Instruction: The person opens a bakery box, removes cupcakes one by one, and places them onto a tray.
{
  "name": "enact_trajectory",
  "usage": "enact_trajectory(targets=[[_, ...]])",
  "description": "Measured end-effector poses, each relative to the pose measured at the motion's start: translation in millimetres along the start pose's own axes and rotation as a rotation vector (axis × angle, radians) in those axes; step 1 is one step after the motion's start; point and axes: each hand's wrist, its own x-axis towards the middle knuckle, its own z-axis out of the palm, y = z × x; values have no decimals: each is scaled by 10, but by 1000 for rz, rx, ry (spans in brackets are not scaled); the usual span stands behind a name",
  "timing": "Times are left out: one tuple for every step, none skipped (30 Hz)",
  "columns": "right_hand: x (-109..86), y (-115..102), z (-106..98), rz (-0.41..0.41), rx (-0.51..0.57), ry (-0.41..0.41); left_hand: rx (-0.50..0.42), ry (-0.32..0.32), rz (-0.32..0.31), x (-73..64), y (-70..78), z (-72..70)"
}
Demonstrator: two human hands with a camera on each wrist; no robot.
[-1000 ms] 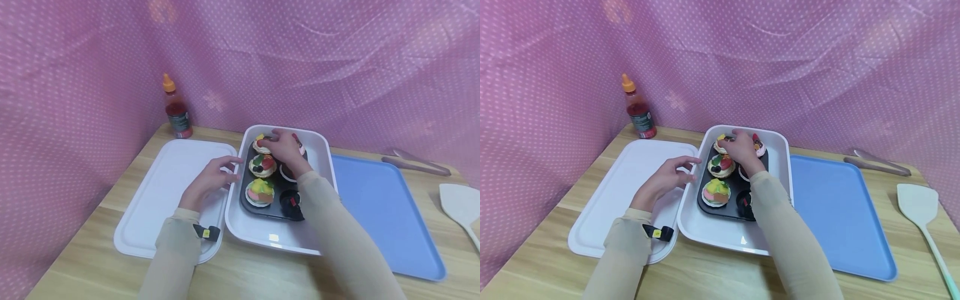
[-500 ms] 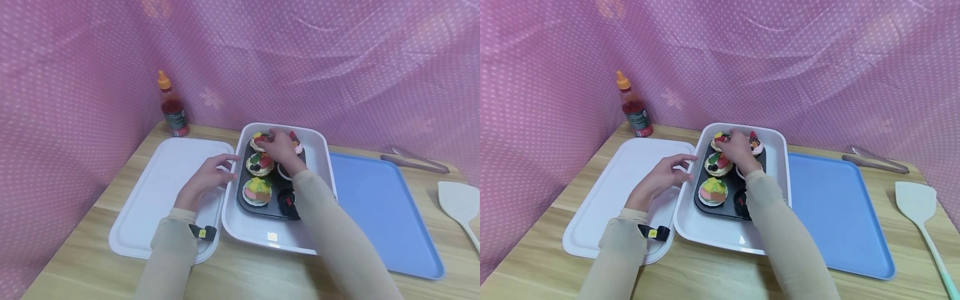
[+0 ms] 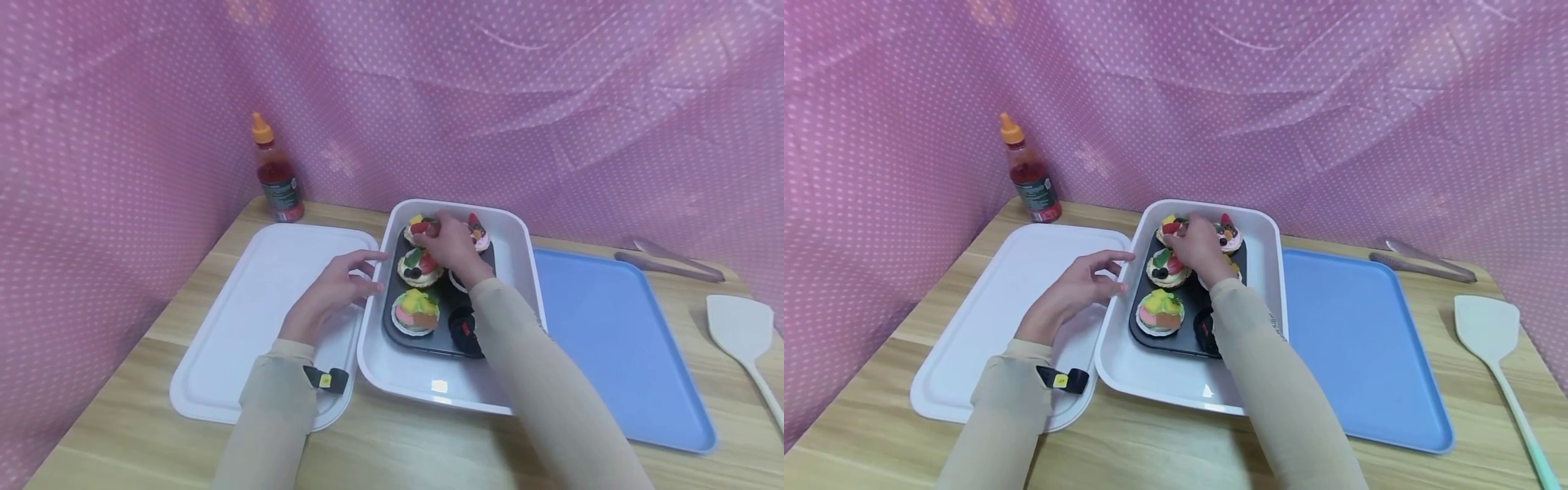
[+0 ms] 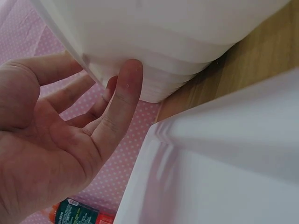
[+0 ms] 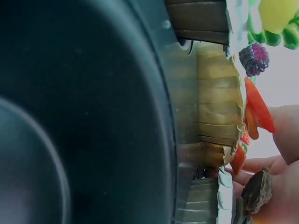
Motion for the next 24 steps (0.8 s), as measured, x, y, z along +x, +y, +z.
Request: enact_trajectory(targets=[[3, -2, 6, -3, -1, 0, -1, 0, 1, -5, 2, -4], [7, 0, 13, -9, -7, 0, -3, -2, 6, -7, 2, -8], [7, -1, 17, -13, -10, 0, -7, -2, 11, -9, 0, -9], [12, 2, 19, -15, -12, -2, -9, -4, 16, -10, 0, -9], [16, 7, 19, -17, -18, -3, -11, -6, 22, -10, 0, -8], [20, 12, 18, -20, -24, -2, -15, -7, 28, -8, -1, -6], [25, 20, 16, -24, -30, 0, -17, -8, 29, -8, 1, -3], [29, 27, 15, -28, -33, 1, -21, -8, 29, -2, -2, 1], [31, 31, 13, -28, -32, 2, -22, -8, 30, 3, -3, 4], [37, 38, 13, -30, -34, 4, -22, -8, 27, 6, -3, 7], [41, 43, 15, -32, -39, 8, -24, -8, 26, 9, -4, 10], [45, 47, 17, -33, -42, 11, -28, -8, 23, 12, -5, 13], [49, 51, 18, -35, -46, 13, -30, -8, 23, 13, -7, 15], [54, 54, 22, -33, -50, 17, -31, -9, 25, 12, -10, 15], [57, 55, 25, -32, -50, 18, -34, -8, 25, 11, -13, 16], [59, 54, 27, -28, -50, 20, -37, -7, 25, 9, -14, 15], [63, 52, 30, -25, -52, 21, -39, -4, 23, 7, -16, 15], [63, 49, 33, -23, -51, 21, -41, -3, 25, 4, -18, 14], [63, 44, 36, -21, -50, 21, -41, -1, 26, 3, -20, 11], [62, 41, 39, -19, -47, 22, -41, -1, 27, 1, -23, 8], [59, 37, 41, -19, -48, 22, -42, -2, 28, 1, -25, 6], [57, 33, 43, -20, -51, 26, -41, -5, 31, 1, -27, 4], [53, 30, 46, -23, -54, 31, -39, -7, 33, 1, -29, 3], [49, 28, 48, -26, -59, 36, -37, -9, 33, 2, -30, 2]])
